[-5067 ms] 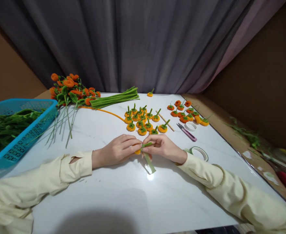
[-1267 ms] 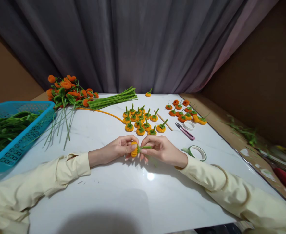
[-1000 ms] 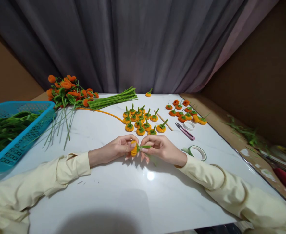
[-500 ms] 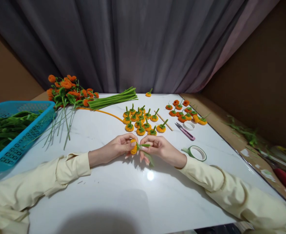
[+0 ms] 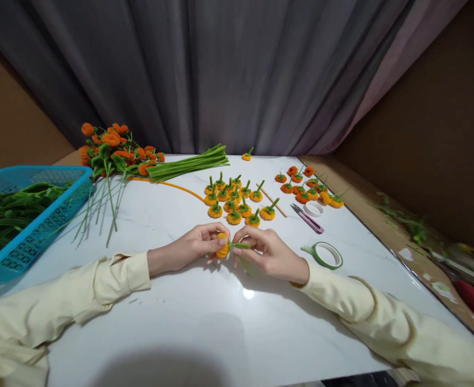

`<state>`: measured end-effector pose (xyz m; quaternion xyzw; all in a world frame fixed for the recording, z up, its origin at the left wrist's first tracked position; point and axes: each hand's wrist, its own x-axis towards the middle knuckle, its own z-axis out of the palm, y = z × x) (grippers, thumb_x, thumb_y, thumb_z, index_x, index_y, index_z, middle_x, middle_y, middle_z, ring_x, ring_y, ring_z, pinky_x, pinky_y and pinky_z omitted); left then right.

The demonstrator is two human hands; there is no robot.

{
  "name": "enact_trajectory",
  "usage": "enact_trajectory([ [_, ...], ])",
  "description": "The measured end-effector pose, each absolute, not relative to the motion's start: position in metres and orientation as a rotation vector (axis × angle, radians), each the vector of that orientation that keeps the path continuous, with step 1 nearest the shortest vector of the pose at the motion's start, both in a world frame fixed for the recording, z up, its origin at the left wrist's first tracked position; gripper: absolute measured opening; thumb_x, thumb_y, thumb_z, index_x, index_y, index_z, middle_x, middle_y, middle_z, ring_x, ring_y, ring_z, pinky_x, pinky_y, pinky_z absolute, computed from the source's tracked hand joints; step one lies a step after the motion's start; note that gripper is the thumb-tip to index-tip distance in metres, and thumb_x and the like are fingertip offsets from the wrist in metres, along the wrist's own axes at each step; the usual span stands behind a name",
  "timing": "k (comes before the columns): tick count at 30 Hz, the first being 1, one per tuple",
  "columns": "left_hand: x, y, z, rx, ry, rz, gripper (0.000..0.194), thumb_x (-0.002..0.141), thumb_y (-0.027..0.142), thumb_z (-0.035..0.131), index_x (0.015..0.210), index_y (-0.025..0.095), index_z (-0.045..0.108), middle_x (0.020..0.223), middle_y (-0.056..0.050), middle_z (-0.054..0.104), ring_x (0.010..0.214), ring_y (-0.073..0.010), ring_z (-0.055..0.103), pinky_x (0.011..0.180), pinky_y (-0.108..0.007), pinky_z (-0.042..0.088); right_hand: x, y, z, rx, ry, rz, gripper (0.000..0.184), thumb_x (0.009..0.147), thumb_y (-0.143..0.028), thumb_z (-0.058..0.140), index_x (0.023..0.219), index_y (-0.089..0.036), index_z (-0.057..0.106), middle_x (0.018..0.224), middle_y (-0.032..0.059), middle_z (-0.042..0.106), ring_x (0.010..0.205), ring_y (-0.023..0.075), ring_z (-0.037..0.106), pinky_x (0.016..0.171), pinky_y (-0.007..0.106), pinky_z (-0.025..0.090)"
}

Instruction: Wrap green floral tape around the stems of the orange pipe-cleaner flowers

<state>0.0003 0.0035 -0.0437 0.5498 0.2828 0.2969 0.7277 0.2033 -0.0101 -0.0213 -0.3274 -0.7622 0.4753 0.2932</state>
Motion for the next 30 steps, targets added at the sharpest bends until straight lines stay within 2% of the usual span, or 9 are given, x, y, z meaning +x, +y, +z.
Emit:
enact_trajectory([
  [4, -0.001, 0.004, -0.045, 1.226, 0.593, 0.617, 0.031, 0.080, 0.042, 0.068, 0.085, 0.015, 0.056, 0.064, 0.002, 0.058, 0.052, -0.0072, 0.047, 0.051, -0.020, 0.037, 0.208, -0.010, -0.028, -0.753, -2.287, 0.775, 0.006, 0.088, -0.021, 0.048, 0.083, -0.018, 0.051, 0.065, 0.0019, 0.063, 0.052, 0.0101, 0.052, 0.051, 0.020, 0.039],
  [10, -0.001, 0.004, -0.041, 1.230, 0.621, 0.558, 0.037, 0.076, 0.047, 0.071, 0.083, 0.014, 0.056, 0.062, 0.000, 0.060, 0.048, -0.0072, 0.046, 0.048, -0.020, 0.036, 0.209, -0.009, -0.031, -0.450, -2.525, 0.060, 0.020, 0.089, -0.008, 0.033, 0.085, -0.015, 0.051, 0.058, 0.0027, 0.056, 0.051, 0.0133, 0.047, 0.047, 0.024, 0.035],
  [14, 0.001, 0.004, -0.039, 1.212, 0.650, 0.526, 0.037, 0.075, 0.046, 0.071, 0.082, 0.013, 0.057, 0.062, 0.000, 0.059, 0.047, -0.0069, 0.046, 0.046, -0.021, 0.035, 0.209, -0.007, -0.028, -0.222, -2.542, -0.481, 0.021, 0.090, -0.004, 0.034, 0.089, -0.009, 0.055, 0.059, 0.0063, 0.058, 0.053, 0.0169, 0.050, 0.050, 0.029, 0.040],
  [18, 0.003, 0.005, -0.035, 1.163, 0.676, 0.478, 0.036, 0.073, 0.044, 0.071, 0.081, 0.012, 0.056, 0.063, 0.001, 0.056, 0.048, -0.0069, 0.047, 0.046, -0.020, 0.035, 0.211, -0.006, -0.029, -0.129, -2.542, -0.657, 0.021, 0.089, -0.004, 0.037, 0.091, -0.006, 0.057, 0.062, 0.0094, 0.061, 0.056, 0.0194, 0.054, 0.051, 0.031, 0.042],
  [21, 0.002, 0.006, -0.028, 1.236, 0.681, 0.400, 0.033, 0.081, 0.045, 0.061, 0.082, 0.013, 0.054, 0.068, -0.001, 0.058, 0.053, -0.0090, 0.050, 0.049, -0.022, 0.038, 0.211, -0.007, -0.031, -0.223, -2.565, -0.357, 0.024, 0.090, -0.005, 0.035, 0.089, -0.007, 0.059, 0.061, 0.0085, 0.060, 0.054, 0.0175, 0.053, 0.049, 0.029, 0.040],
  [23, 0.000, 0.006, -0.021, 1.405, 0.712, 0.410, 0.026, 0.087, 0.041, 0.055, 0.090, 0.015, 0.054, 0.078, -0.004, 0.061, 0.061, -0.0110, 0.054, 0.056, -0.024, 0.042, 0.211, -0.008, -0.032, -0.418, -2.533, 0.075, 0.023, 0.091, -0.009, 0.037, 0.085, -0.010, 0.059, 0.058, 0.0055, 0.060, 0.051, 0.0142, 0.051, 0.048, 0.026, 0.038],
  [26, -0.003, 0.003, -0.012, 1.846, 0.780, 0.514, 0.023, 0.085, 0.032, 0.057, 0.102, 0.017, 0.054, 0.100, -0.006, 0.060, 0.081, -0.0151, 0.057, 0.072, -0.028, 0.045, 0.208, -0.010, -0.027, -0.784, -2.305, 0.833, 0.018, 0.088, -0.020, 0.048, 0.073, -0.016, 0.058, 0.053, 0.0006, 0.059, 0.045, 0.0100, 0.049, 0.048, 0.021, 0.039],
  [28, -0.003, -0.001, -0.008, 2.222, 0.766, 0.556, 0.020, 0.083, 0.027, 0.057, 0.100, 0.017, 0.056, 0.100, -0.007, 0.061, 0.087, -0.0179, 0.057, 0.079, -0.031, 0.044, 0.205, -0.011, -0.023, -0.926, -2.075, 1.272, 0.019, 0.084, -0.027, 0.055, 0.069, -0.016, 0.056, 0.053, -0.0005, 0.060, 0.044, 0.0098, 0.052, 0.048, 0.021, 0.042],
  [30, -0.003, -0.007, -0.007, 2.525, 0.725, 0.574, 0.012, 0.086, 0.022, 0.051, 0.093, 0.015, 0.058, 0.090, -0.007, 0.063, 0.083, -0.0183, 0.057, 0.079, -0.032, 0.042, 0.203, -0.011, -0.019, -0.945, -1.879, 1.571, 0.022, 0.081, -0.033, 0.060, 0.068, -0.017, 0.054, 0.056, 0.0003, 0.062, 0.046, 0.0109, 0.055, 0.049, 0.022, 0.045],
])
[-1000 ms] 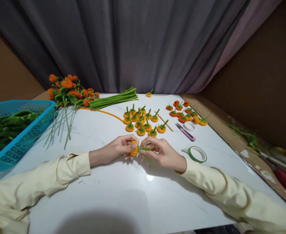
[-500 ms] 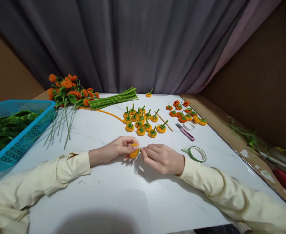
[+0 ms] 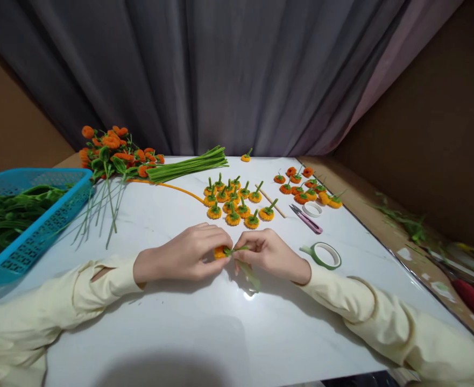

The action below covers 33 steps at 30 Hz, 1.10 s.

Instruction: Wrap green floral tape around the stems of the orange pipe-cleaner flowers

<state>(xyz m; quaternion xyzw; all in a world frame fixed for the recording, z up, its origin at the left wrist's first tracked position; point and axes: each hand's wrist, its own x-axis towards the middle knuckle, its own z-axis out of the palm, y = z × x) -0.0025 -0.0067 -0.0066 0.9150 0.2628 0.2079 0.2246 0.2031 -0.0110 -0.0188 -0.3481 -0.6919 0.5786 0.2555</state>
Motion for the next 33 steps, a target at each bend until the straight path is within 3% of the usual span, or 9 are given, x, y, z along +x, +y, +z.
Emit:
enact_trajectory([
  [3, 0.000, -0.013, -0.007, 2.667, 0.739, 0.584, 0.016, 0.088, 0.017, 0.043, 0.086, 0.014, 0.059, 0.080, -0.006, 0.063, 0.073, -0.0163, 0.055, 0.071, -0.028, 0.042, 0.201, -0.011, -0.017, -0.901, -1.785, 1.710, 0.024, 0.077, -0.035, 0.063, 0.067, -0.017, 0.052, 0.059, 0.0008, 0.064, 0.047, 0.0109, 0.056, 0.049, 0.023, 0.045],
  [8, 0.002, -0.016, -0.005, 2.435, 0.884, 0.564, 0.012, 0.079, 0.014, 0.049, 0.081, 0.016, 0.060, 0.070, 0.001, 0.059, 0.060, -0.0104, 0.049, 0.059, -0.021, 0.037, 0.202, -0.012, -0.020, -0.870, -1.920, 1.611, 0.017, 0.080, -0.030, 0.058, 0.070, -0.017, 0.053, 0.060, 0.0008, 0.063, 0.049, 0.0108, 0.058, 0.049, 0.021, 0.046],
  [13, 0.003, -0.012, 0.000, 2.099, 0.995, 0.384, 0.009, 0.071, 0.016, 0.054, 0.075, 0.017, 0.062, 0.061, 0.004, 0.055, 0.055, -0.0089, 0.041, 0.053, -0.019, 0.033, 0.206, -0.012, -0.018, -0.764, -2.263, 1.152, 0.010, 0.082, -0.019, 0.053, 0.073, -0.016, 0.057, 0.057, -0.0002, 0.063, 0.049, 0.0089, 0.055, 0.050, 0.018, 0.043],
  [17, 0.004, -0.008, 0.000, 1.802, 0.983, 0.316, 0.009, 0.071, 0.018, 0.054, 0.074, 0.016, 0.062, 0.069, 0.001, 0.062, 0.063, -0.0122, 0.051, 0.058, -0.021, 0.038, 0.208, -0.012, -0.020, -0.616, -2.440, 0.768, 0.013, 0.082, -0.016, 0.048, 0.078, -0.016, 0.061, 0.056, 0.0004, 0.061, 0.047, 0.0090, 0.050, 0.050, 0.019, 0.039],
  [19, 0.004, -0.006, -0.001, 1.694, 0.941, 0.299, 0.008, 0.071, 0.020, 0.054, 0.074, 0.015, 0.061, 0.070, 0.000, 0.062, 0.064, -0.0127, 0.054, 0.057, -0.021, 0.039, 0.209, -0.012, -0.020, -0.600, -2.459, 0.743, 0.015, 0.082, -0.016, 0.047, 0.079, -0.016, 0.061, 0.057, 0.0012, 0.062, 0.047, 0.0095, 0.051, 0.050, 0.020, 0.039],
  [23, 0.003, -0.004, -0.001, 1.689, 0.918, 0.319, 0.008, 0.072, 0.022, 0.057, 0.075, 0.015, 0.060, 0.067, 0.001, 0.061, 0.060, -0.0113, 0.052, 0.055, -0.021, 0.039, 0.207, -0.012, -0.015, -0.786, -2.246, 1.221, 0.008, 0.080, -0.019, 0.054, 0.074, -0.016, 0.058, 0.060, 0.0023, 0.066, 0.049, 0.0095, 0.055, 0.050, 0.019, 0.043],
  [27, 0.002, -0.004, -0.001, 1.722, 0.971, 0.359, 0.011, 0.072, 0.024, 0.058, 0.077, 0.015, 0.059, 0.069, 0.000, 0.061, 0.061, -0.0121, 0.052, 0.056, -0.023, 0.040, 0.207, -0.007, -0.010, -0.870, -1.910, 1.730, 0.016, 0.078, -0.026, 0.062, 0.069, -0.016, 0.053, 0.060, 0.0014, 0.066, 0.044, 0.0083, 0.054, 0.046, 0.019, 0.043],
  [33, 0.003, -0.003, -0.003, 1.611, 0.916, 0.378, 0.011, 0.072, 0.024, 0.059, 0.078, 0.015, 0.059, 0.070, 0.000, 0.059, 0.061, -0.0115, 0.051, 0.058, -0.023, 0.040, 0.208, -0.004, -0.008, -0.832, -1.716, 1.932, 0.027, 0.071, -0.033, 0.073, 0.068, -0.015, 0.054, 0.059, 0.0011, 0.068, 0.042, 0.0080, 0.055, 0.046, 0.020, 0.044],
])
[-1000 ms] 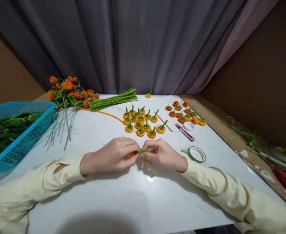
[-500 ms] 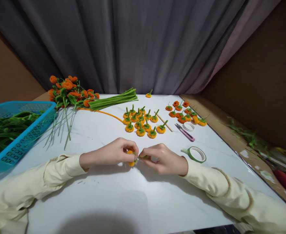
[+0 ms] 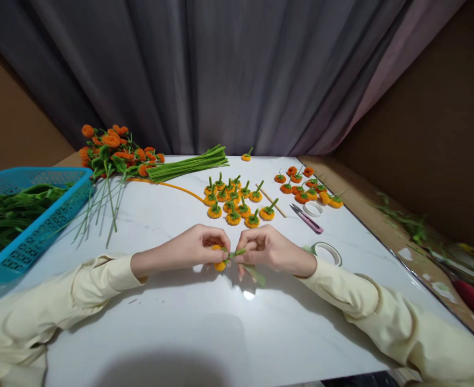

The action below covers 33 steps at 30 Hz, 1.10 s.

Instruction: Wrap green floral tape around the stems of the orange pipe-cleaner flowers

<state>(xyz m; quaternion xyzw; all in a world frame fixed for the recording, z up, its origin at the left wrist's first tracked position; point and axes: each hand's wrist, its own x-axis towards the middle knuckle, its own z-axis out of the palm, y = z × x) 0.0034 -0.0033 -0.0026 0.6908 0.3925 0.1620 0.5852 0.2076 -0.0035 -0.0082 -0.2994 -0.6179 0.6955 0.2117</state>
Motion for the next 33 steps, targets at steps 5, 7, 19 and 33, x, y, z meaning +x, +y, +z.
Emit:
enact_trajectory([
  [5, 0.003, -0.002, 0.000, 1.584, 0.887, 0.445, 0.017, 0.074, 0.029, 0.063, 0.083, 0.016, 0.058, 0.076, -0.001, 0.060, 0.069, -0.0131, 0.055, 0.063, -0.023, 0.040, 0.207, -0.003, -0.006, -0.854, -1.661, 1.906, 0.029, 0.070, -0.034, 0.076, 0.069, -0.014, 0.055, 0.062, 0.0018, 0.069, 0.045, 0.0084, 0.057, 0.050, 0.021, 0.045],
  [7, 0.002, 0.000, -0.001, 1.581, 0.884, 0.444, 0.019, 0.076, 0.032, 0.064, 0.084, 0.016, 0.059, 0.076, -0.001, 0.061, 0.069, -0.0131, 0.054, 0.063, -0.023, 0.041, 0.208, -0.002, -0.005, -0.865, -1.658, 1.899, 0.028, 0.070, -0.034, 0.075, 0.071, -0.014, 0.056, 0.062, 0.0018, 0.069, 0.046, 0.0090, 0.058, 0.051, 0.022, 0.046],
  [19, -0.003, 0.016, -0.032, 1.602, 1.166, 0.777, 0.024, 0.084, 0.041, 0.055, 0.084, 0.017, 0.059, 0.075, 0.001, 0.055, 0.062, -0.0110, 0.046, 0.054, -0.021, 0.036, 0.216, 0.018, -0.032, -0.850, -1.293, 2.123, 0.021, 0.069, -0.023, 0.076, 0.082, -0.010, 0.066, 0.066, 0.0051, 0.071, 0.051, 0.0116, 0.063, 0.055, 0.024, 0.050],
  [33, 0.008, 0.001, -0.039, 1.304, 0.911, 0.750, 0.044, 0.084, 0.059, 0.050, 0.100, 0.018, 0.053, 0.086, -0.001, 0.049, 0.068, -0.0119, 0.044, 0.060, -0.022, 0.038, 0.210, 0.011, -0.037, -0.819, -1.210, 2.047, 0.022, 0.071, -0.025, 0.077, 0.086, -0.010, 0.071, 0.074, 0.0068, 0.073, 0.064, 0.0151, 0.068, 0.065, 0.028, 0.054],
])
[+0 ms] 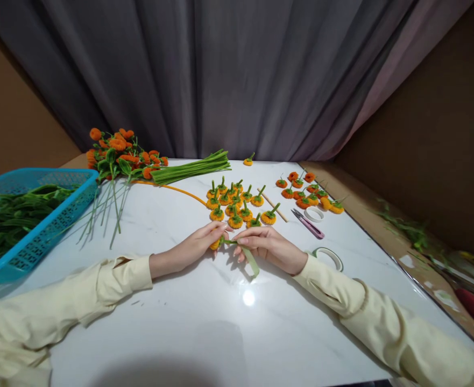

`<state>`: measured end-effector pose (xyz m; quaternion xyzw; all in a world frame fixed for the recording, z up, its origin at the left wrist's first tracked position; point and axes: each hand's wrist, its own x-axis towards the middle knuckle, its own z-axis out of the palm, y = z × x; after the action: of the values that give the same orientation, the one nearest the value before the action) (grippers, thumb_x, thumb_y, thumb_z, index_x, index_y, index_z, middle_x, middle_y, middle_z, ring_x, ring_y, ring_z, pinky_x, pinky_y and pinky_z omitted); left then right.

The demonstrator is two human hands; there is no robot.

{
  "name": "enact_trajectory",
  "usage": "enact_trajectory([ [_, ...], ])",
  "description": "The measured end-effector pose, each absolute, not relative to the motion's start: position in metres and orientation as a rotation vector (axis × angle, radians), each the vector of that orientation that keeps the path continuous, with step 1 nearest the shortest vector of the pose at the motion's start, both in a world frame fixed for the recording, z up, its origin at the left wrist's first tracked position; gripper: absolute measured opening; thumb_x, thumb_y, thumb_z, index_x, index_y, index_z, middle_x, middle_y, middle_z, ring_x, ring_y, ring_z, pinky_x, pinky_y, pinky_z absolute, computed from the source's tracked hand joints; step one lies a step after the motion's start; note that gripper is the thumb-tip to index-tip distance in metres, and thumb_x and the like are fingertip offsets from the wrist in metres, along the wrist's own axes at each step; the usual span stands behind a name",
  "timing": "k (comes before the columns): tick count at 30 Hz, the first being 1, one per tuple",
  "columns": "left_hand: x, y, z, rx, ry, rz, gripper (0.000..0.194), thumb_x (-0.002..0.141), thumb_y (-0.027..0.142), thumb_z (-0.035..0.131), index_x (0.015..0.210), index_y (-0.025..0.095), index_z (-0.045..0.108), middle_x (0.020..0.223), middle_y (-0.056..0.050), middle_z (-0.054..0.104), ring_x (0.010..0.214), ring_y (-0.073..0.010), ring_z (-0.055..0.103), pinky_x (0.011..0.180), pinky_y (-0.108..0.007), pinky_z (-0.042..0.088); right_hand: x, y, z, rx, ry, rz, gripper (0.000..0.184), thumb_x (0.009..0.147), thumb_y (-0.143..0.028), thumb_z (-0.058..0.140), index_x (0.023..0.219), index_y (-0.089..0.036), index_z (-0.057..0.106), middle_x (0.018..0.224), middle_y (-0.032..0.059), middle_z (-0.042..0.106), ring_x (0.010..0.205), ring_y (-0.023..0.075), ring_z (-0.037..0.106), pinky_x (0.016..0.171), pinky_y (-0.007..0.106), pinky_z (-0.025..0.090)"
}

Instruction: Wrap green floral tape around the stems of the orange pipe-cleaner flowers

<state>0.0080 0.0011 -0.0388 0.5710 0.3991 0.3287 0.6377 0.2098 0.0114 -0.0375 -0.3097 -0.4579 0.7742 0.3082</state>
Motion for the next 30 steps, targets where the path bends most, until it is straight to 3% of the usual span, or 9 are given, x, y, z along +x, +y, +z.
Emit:
enact_trajectory([
  [7, 0.000, 0.010, -0.038, 1.047, 0.637, 0.601, 0.034, 0.082, 0.039, 0.064, 0.108, 0.018, 0.057, 0.103, -0.007, 0.056, 0.085, -0.0145, 0.052, 0.071, -0.024, 0.038, 0.210, 0.013, -0.039, -0.892, -1.160, 1.976, 0.027, 0.072, -0.028, 0.077, 0.090, -0.010, 0.070, 0.074, 0.0067, 0.073, 0.065, 0.0161, 0.070, 0.064, 0.028, 0.056],
  [12, -0.001, 0.011, -0.041, 1.103, 0.628, 0.626, 0.033, 0.078, 0.029, 0.070, 0.103, 0.017, 0.052, 0.090, -0.003, 0.059, 0.085, -0.0130, 0.055, 0.081, -0.027, 0.039, 0.209, 0.012, -0.038, -0.849, -1.173, 1.979, 0.026, 0.071, -0.027, 0.077, 0.089, -0.009, 0.071, 0.072, 0.0075, 0.072, 0.059, 0.0146, 0.068, 0.055, 0.023, 0.053],
  [18, 0.000, 0.007, -0.047, 1.362, 0.665, 0.669, 0.033, 0.084, 0.033, 0.065, 0.102, 0.021, 0.039, 0.082, 0.003, 0.057, 0.070, -0.0090, 0.051, 0.066, -0.023, 0.041, 0.206, 0.010, -0.042, -0.732, -1.230, 1.973, 0.026, 0.072, -0.026, 0.076, 0.093, -0.010, 0.073, 0.063, 0.0039, 0.069, 0.049, 0.0112, 0.062, 0.051, 0.024, 0.052],
  [24, -0.003, 0.003, -0.048, 1.512, 0.660, 0.645, 0.031, 0.091, 0.034, 0.055, 0.106, 0.025, 0.030, 0.078, 0.005, 0.050, 0.067, -0.0086, 0.048, 0.063, -0.022, 0.040, 0.203, 0.007, -0.045, -0.753, -1.288, 1.886, 0.033, 0.075, -0.029, 0.074, 0.104, -0.013, 0.071, 0.062, 0.0012, 0.067, 0.048, 0.0091, 0.058, 0.049, 0.024, 0.049],
  [30, -0.003, 0.001, -0.049, 1.932, 0.703, 0.609, 0.021, 0.094, 0.026, 0.044, 0.107, 0.021, 0.028, 0.090, -0.002, 0.050, 0.077, -0.0131, 0.048, 0.071, -0.028, 0.040, 0.202, 0.003, -0.043, -0.789, -1.415, 1.786, 0.060, 0.078, -0.029, 0.071, 0.131, -0.014, 0.050, 0.062, -0.0024, 0.067, 0.046, 0.0088, 0.057, 0.051, 0.023, 0.048],
])
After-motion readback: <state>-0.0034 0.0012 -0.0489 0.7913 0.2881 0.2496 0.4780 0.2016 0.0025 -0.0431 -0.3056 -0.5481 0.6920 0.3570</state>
